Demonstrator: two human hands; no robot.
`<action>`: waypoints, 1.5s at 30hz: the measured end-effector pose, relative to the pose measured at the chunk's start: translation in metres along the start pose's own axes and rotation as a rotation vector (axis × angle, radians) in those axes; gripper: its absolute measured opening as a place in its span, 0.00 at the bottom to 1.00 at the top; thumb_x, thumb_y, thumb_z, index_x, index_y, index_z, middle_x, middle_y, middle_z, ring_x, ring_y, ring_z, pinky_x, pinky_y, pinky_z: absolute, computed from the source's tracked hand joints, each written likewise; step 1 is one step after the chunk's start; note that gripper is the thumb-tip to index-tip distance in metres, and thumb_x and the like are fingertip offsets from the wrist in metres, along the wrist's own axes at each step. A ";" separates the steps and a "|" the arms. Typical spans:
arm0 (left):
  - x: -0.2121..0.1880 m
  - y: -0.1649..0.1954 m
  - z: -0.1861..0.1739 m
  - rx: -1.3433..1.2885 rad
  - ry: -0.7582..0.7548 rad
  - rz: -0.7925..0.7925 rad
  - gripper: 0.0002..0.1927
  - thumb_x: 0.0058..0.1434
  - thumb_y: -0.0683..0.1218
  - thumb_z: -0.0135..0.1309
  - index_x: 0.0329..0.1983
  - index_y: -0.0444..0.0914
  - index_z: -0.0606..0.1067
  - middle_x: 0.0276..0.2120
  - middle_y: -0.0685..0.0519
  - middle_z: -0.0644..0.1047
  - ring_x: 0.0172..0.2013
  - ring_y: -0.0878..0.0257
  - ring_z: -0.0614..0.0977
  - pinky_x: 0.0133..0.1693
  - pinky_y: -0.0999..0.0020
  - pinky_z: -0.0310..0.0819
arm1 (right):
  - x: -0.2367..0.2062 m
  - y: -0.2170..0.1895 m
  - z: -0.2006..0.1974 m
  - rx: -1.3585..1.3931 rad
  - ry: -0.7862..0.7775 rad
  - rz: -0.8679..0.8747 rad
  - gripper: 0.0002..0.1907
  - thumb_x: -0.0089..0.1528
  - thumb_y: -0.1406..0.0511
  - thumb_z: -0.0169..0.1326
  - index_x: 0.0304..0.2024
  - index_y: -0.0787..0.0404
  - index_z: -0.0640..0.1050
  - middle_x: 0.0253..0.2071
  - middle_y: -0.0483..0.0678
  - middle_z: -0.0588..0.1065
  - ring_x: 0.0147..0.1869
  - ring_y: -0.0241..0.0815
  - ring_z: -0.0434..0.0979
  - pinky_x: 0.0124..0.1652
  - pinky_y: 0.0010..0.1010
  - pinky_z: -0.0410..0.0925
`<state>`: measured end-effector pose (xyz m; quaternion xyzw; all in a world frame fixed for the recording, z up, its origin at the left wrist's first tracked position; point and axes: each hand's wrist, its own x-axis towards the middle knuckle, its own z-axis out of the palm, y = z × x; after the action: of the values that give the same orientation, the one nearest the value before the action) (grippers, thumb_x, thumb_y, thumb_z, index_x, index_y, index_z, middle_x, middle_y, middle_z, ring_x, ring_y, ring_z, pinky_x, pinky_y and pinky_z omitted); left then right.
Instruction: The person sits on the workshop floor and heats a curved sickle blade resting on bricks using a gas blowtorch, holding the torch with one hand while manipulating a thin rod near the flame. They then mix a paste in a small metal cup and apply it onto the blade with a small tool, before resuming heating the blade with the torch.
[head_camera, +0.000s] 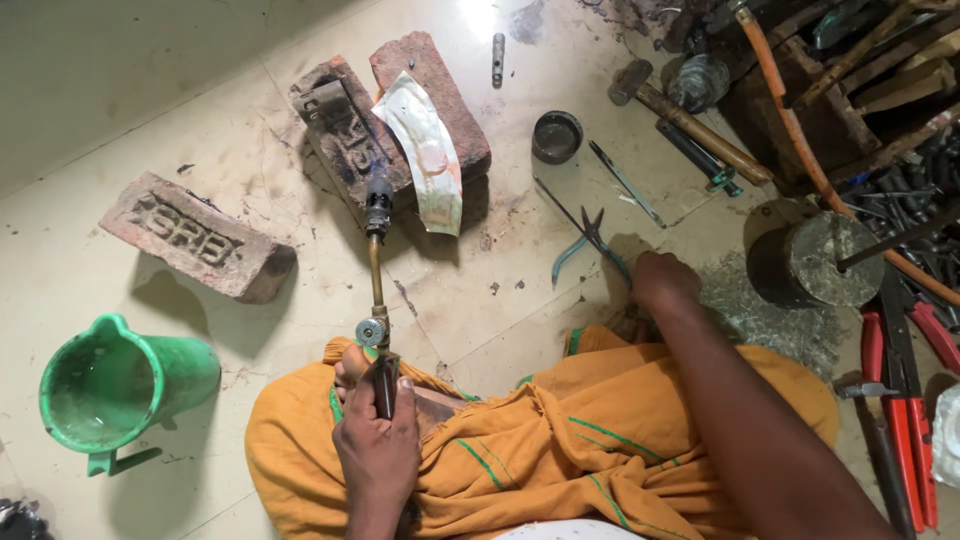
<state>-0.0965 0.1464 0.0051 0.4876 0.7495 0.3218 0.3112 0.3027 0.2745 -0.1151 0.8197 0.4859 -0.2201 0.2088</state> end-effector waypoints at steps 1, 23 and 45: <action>0.001 -0.001 0.001 0.009 -0.007 -0.010 0.17 0.61 0.47 0.57 0.53 0.36 0.78 0.37 0.43 0.81 0.36 0.52 0.86 0.40 0.59 0.78 | 0.002 -0.001 0.000 -0.006 0.017 -0.018 0.17 0.58 0.64 0.63 0.49 0.59 0.83 0.55 0.57 0.79 0.59 0.59 0.79 0.53 0.48 0.74; 0.008 -0.005 0.004 0.163 -0.050 0.123 0.16 0.62 0.48 0.57 0.50 0.36 0.77 0.31 0.41 0.79 0.37 0.44 0.81 0.49 0.51 0.72 | -0.036 -0.100 -0.017 0.075 0.244 -0.097 0.38 0.62 0.40 0.55 0.49 0.69 0.81 0.60 0.60 0.66 0.64 0.62 0.66 0.55 0.49 0.68; 0.009 -0.001 0.001 0.172 -0.097 0.026 0.19 0.63 0.50 0.56 0.53 0.36 0.76 0.32 0.42 0.80 0.38 0.47 0.81 0.48 0.52 0.74 | -0.039 -0.096 0.032 1.473 -0.387 -0.001 0.15 0.67 0.60 0.47 0.35 0.66 0.73 0.29 0.51 0.74 0.29 0.44 0.79 0.29 0.35 0.74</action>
<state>-0.0991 0.1548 0.0024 0.5375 0.7520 0.2362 0.2997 0.1955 0.2719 -0.1312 0.6936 0.1687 -0.6275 -0.3109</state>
